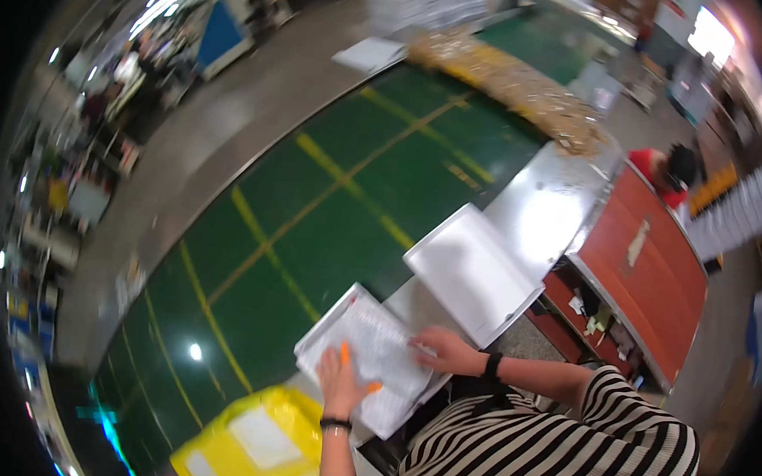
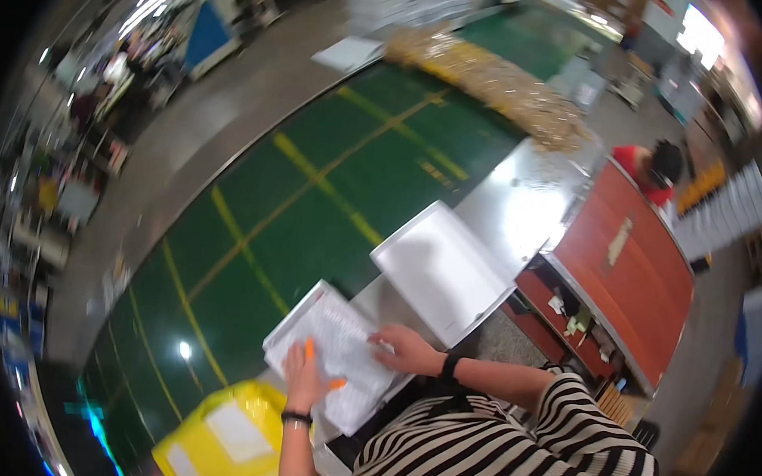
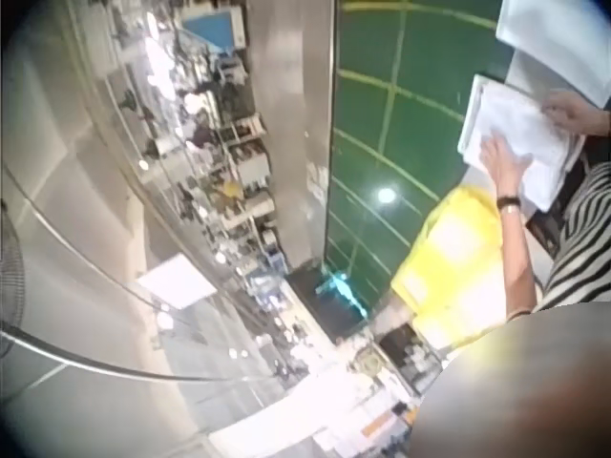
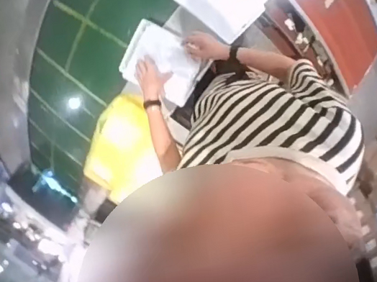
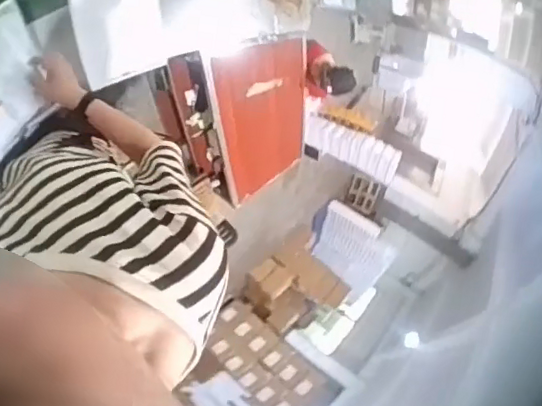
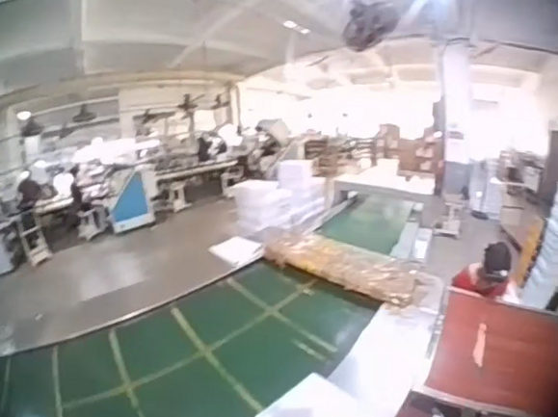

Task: The person pulls a sheet of packing paper from a yellow plastic bag, wraps a pair of shoes inside a box, and closes the lid. They then place the box on a conveyor belt and pull another sheet of paper from the bag.

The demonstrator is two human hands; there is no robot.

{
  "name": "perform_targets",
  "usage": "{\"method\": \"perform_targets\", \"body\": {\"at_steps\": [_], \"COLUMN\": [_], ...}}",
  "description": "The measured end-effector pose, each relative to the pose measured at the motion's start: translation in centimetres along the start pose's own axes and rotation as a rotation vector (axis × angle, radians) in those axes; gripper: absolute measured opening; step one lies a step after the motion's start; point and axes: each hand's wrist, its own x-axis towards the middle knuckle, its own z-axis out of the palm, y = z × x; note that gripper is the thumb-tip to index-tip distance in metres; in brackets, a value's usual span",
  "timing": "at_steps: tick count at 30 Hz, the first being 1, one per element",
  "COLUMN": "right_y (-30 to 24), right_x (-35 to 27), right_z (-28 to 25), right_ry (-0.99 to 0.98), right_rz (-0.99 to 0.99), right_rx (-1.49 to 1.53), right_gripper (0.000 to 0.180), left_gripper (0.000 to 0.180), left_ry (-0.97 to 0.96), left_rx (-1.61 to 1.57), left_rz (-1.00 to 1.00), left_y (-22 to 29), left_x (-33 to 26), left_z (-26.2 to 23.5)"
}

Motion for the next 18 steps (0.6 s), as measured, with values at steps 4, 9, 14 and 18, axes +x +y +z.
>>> {"method": "perform_targets", "body": {"at_steps": [4,9,14,18], "right_y": [5.6,7.6,-8.0,-14.6], "right_x": [-0.1,-0.8,0.9,2.3], "right_z": [-1.7,-5.7,-12.7,-8.4], "right_ry": [0.742,0.001,-0.141,-0.706], "right_rz": [0.317,0.438,-0.278,-0.163], "right_rx": [-0.357,-0.349,0.632,1.151], "right_gripper": [0.038,0.036,0.041,0.050], "left_gripper": [0.102,0.076,0.070,0.073], "left_ry": [0.201,0.177,0.412,0.296], "left_rx": [-0.239,-0.729,-1.349,-1.916], "left_rz": [0.053,0.016,-0.089,0.102], "left_y": [-2.5,-0.8,5.3,-1.1], "left_x": [-1.6,-2.2,-4.6,-9.8], "left_z": [3.1,1.8,-4.5,-3.8]}}
